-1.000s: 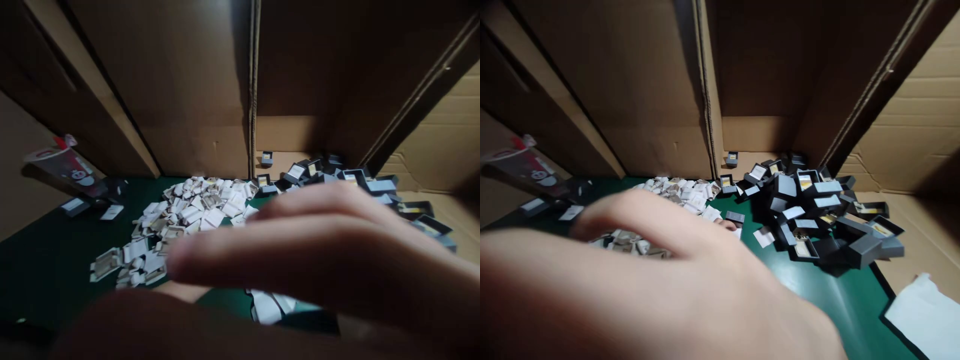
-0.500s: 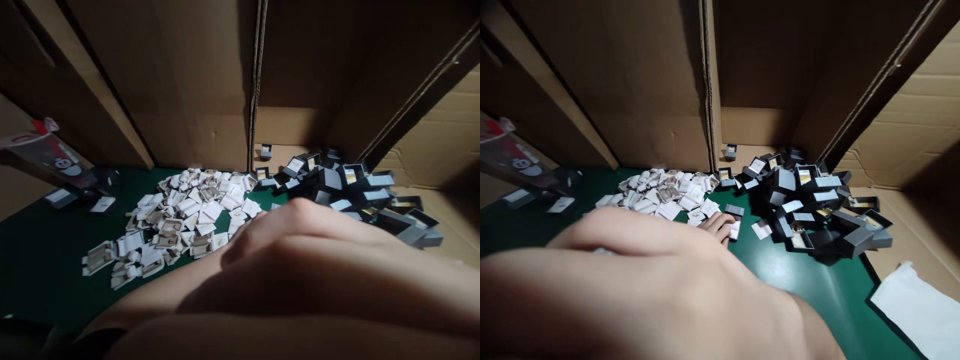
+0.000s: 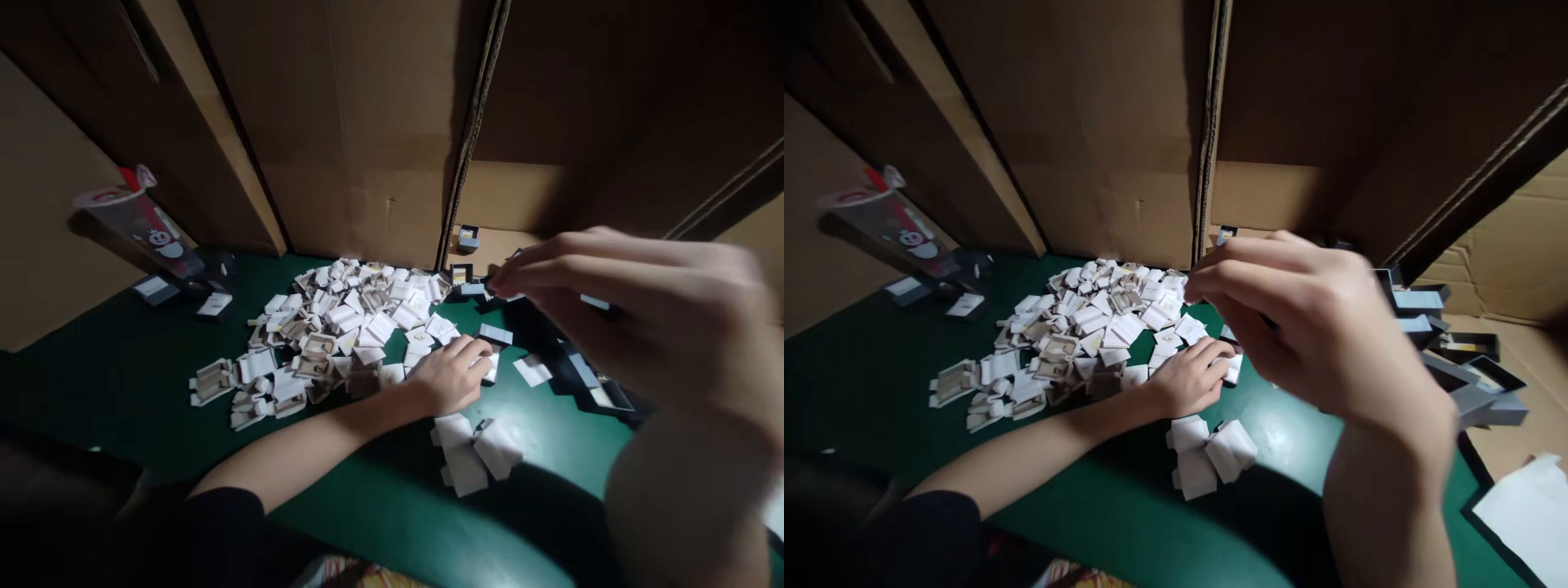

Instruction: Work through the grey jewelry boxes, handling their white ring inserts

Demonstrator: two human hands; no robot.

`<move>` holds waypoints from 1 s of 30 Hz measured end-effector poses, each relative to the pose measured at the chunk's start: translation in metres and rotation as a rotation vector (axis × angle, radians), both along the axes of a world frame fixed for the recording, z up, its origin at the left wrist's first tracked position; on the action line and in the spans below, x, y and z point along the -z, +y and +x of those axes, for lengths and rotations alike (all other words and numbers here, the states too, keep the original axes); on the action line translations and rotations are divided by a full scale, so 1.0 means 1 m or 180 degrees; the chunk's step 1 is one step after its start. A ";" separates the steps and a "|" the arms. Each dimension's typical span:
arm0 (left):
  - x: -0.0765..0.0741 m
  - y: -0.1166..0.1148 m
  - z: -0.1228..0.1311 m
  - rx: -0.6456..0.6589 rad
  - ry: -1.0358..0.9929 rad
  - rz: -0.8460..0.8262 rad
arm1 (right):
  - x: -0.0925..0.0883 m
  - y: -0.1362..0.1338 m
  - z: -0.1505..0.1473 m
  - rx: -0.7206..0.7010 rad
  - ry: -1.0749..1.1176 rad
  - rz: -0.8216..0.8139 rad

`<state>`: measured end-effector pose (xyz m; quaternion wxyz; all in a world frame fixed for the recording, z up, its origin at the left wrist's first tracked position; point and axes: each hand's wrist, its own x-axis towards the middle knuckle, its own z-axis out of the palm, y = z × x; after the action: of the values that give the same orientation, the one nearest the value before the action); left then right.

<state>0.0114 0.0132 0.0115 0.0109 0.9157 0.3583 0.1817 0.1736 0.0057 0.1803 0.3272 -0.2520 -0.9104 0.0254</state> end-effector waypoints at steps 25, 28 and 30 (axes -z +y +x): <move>0.005 -0.003 -0.005 0.0146 0.0709 0.0457 | 0.108 0.087 -0.059 0.0921 -0.1883 -0.1616; 0.005 -0.003 -0.005 0.0150 0.0762 0.0405 | 0.106 0.090 -0.059 0.0901 -0.1712 -0.1574; 0.005 -0.003 -0.004 0.0145 0.0678 0.0400 | 0.098 0.087 -0.059 0.0691 -0.1317 -0.1633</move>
<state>0.0071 0.0104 0.0070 -0.0805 0.9366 0.3245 0.1052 0.1147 0.0926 0.0820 0.0624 -0.4213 -0.8893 0.1669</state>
